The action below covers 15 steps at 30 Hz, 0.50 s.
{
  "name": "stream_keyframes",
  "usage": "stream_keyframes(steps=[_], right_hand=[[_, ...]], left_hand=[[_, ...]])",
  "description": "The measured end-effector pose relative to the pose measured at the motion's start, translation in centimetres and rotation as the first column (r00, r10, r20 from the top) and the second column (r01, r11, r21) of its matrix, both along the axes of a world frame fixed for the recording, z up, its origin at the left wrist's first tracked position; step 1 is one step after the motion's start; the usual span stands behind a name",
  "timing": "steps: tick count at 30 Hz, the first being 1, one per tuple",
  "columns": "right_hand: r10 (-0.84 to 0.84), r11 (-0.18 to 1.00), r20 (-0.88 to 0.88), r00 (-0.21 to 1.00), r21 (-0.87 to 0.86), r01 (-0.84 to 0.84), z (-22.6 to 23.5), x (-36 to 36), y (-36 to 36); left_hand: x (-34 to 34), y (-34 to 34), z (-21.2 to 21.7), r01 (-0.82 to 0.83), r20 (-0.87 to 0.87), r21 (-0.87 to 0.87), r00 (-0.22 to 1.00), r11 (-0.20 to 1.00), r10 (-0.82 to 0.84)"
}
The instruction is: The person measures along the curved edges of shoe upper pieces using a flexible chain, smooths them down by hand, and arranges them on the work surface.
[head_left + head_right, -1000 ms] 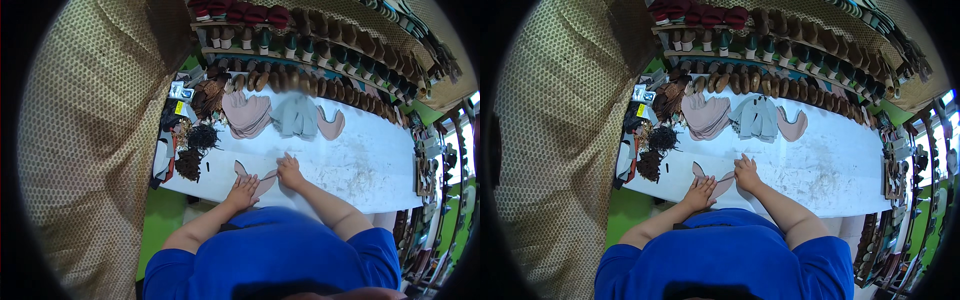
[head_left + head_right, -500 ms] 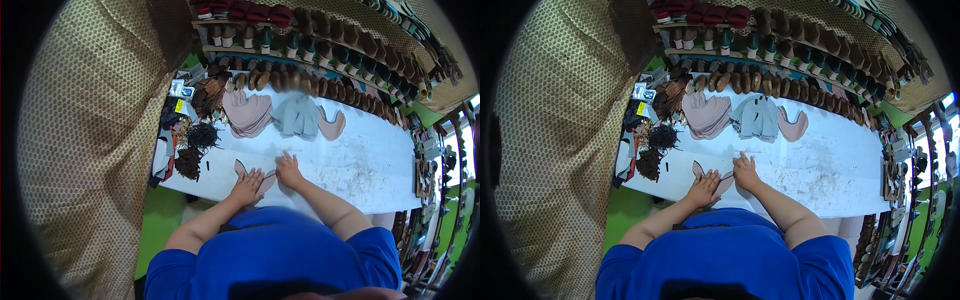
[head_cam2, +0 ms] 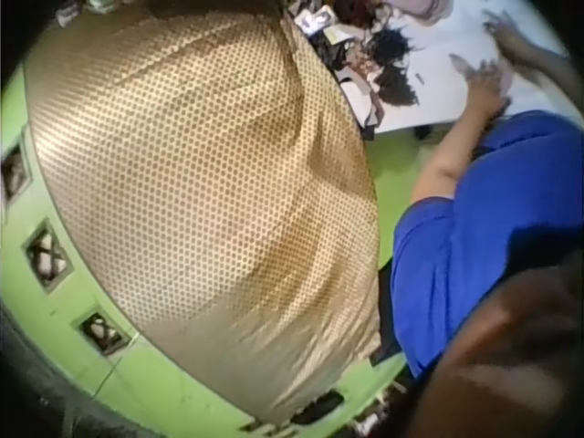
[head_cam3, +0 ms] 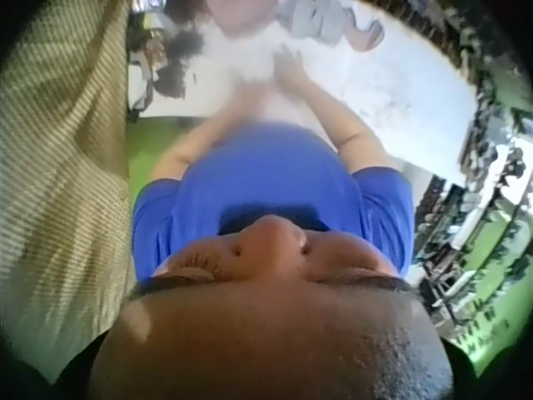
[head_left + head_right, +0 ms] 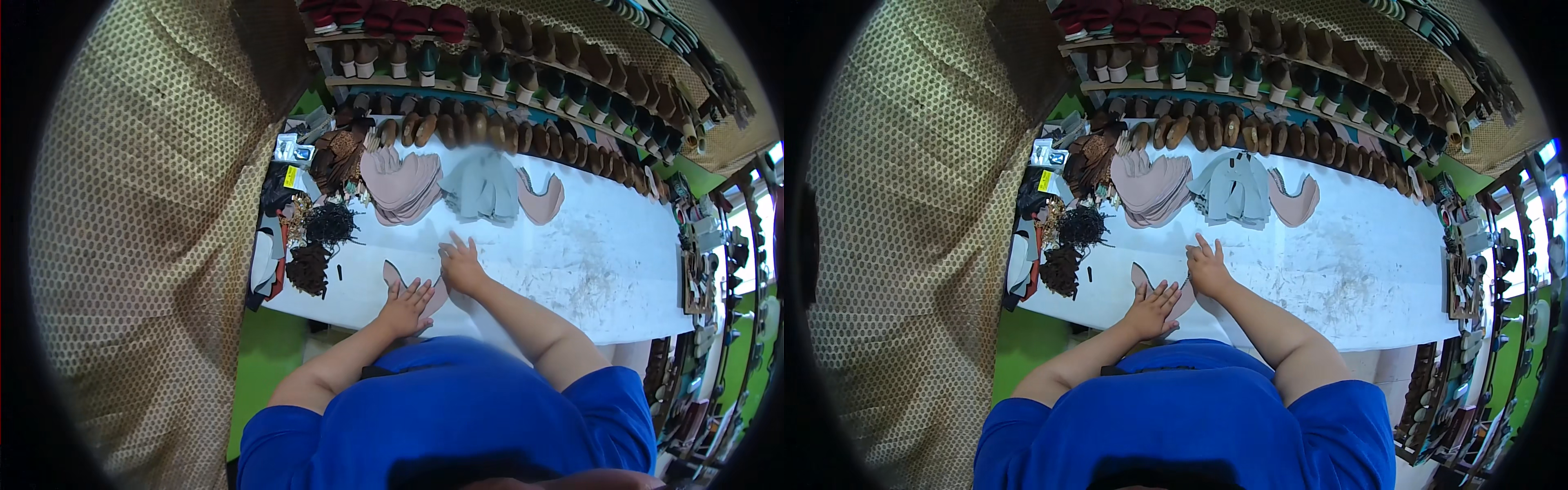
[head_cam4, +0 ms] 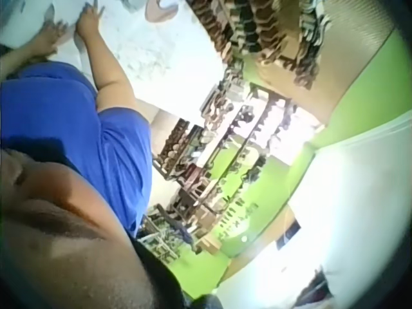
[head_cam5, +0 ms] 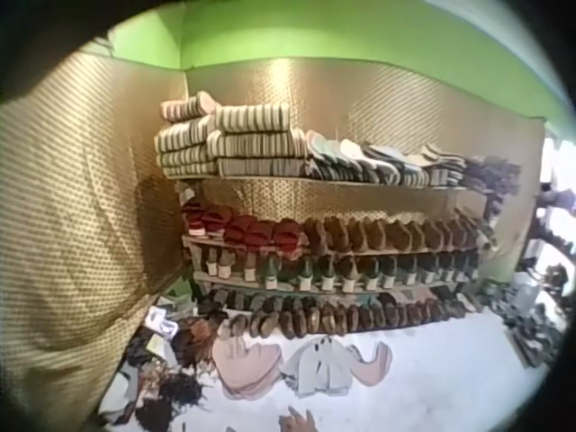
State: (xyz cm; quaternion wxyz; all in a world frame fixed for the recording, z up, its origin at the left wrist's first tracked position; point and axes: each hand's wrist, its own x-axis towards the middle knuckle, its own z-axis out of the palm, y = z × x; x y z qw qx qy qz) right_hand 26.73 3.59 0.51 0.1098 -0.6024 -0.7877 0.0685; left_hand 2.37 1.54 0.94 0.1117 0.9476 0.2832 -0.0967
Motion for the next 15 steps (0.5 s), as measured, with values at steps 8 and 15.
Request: stream_keyframes(steps=[8,15], right_hand=[[-0.005,1.000,0.002,1.000,0.003,0.005,0.0,0.2,-0.4],[-0.027,0.998,0.012,1.000,-0.063,0.027,0.2,0.2,-0.8]], left_hand=[[1.3,0.9,0.9,-0.041,-0.057,-0.011,0.998,0.999,0.040],[2.0,1.5,1.9,-0.142,0.084,-0.077,0.985,0.987,0.148]])
